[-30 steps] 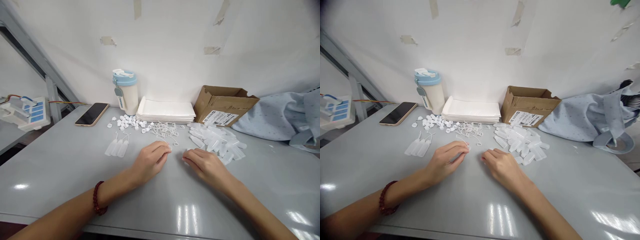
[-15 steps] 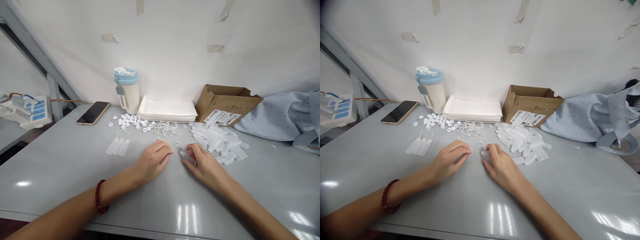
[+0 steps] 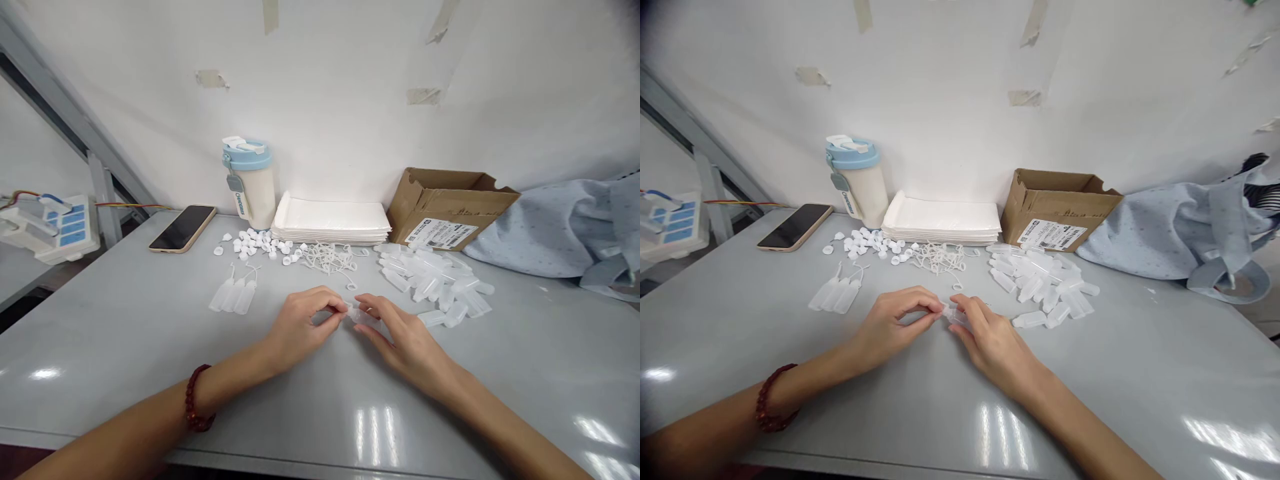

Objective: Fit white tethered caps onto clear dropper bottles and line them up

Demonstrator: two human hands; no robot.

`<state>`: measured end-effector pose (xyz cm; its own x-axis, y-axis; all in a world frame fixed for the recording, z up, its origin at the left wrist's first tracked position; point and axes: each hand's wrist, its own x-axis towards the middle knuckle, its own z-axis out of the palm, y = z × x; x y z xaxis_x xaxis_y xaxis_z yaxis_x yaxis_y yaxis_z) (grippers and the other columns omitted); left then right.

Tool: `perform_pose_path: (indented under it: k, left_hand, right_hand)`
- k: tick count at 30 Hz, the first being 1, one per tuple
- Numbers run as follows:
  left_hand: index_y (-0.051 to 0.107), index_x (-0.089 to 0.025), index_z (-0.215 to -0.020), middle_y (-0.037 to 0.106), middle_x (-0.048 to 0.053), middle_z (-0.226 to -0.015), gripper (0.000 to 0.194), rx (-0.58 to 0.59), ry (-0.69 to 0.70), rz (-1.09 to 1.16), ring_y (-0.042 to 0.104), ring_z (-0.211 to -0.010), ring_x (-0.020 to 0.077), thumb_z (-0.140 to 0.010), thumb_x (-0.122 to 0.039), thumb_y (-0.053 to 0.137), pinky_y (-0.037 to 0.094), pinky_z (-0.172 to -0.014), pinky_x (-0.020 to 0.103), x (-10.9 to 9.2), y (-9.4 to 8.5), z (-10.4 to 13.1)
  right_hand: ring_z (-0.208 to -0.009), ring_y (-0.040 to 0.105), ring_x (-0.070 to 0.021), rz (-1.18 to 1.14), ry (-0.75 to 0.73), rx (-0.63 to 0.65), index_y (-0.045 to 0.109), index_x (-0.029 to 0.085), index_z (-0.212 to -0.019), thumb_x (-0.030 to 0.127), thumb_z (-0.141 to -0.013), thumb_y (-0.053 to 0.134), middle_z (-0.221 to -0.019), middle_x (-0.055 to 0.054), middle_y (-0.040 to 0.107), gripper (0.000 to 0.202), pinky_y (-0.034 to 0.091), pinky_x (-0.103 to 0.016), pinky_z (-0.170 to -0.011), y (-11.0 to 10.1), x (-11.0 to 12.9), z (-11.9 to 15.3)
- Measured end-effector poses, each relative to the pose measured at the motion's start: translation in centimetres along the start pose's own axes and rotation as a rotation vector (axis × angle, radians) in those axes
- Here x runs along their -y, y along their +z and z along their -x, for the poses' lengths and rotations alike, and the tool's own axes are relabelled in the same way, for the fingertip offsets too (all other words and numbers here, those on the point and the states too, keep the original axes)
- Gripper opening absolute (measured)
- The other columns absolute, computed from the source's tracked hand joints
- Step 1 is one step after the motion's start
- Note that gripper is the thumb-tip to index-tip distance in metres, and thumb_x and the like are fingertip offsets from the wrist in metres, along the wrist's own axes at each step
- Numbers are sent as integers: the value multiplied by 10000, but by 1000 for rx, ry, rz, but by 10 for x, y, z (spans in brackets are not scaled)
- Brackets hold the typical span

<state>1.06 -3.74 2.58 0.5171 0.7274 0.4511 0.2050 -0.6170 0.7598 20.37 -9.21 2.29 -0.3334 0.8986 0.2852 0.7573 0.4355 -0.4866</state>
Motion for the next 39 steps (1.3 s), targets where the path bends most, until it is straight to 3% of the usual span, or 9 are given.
perform_pose_path:
  k: [13,25,32,39]
  left_hand:
    - [683,-160,-809,679,47,-822,106,-49,-25,129,637,-757,133,-822,-105,594,527,-688,247,-9,-2,0]
    - [699,-160,-798,671,57,-863,88,-105,-94,225,656,-812,152,-791,-103,632,566,-722,262,-12,1,3]
    - [682,-137,-773,673,60,-842,91,-146,37,70,653,-779,130,-777,-56,640,540,-715,227,-14,3,5]
    - [625,-137,-890,637,78,-900,138,-146,306,-100,627,-827,132,-835,-37,548,534,-734,243,-11,5,7]
  right_hand:
    - [-844,650,-177,-63,-85,-114,393,212,-1282,163,-906,504,-1013,-93,598,395,578,-310,-713,4,6,0]
    - [-827,614,-159,-130,-125,-225,482,204,-1153,121,-886,528,-978,-71,605,283,556,-280,-717,7,10,-2]
    - [-761,614,-149,-160,-63,-246,488,216,-1119,153,-884,542,-954,-58,609,249,547,-277,-680,7,13,0]
    - [-737,625,-144,-230,-17,-239,496,218,-1183,157,-890,529,-919,-44,595,301,542,-263,-639,5,16,-1]
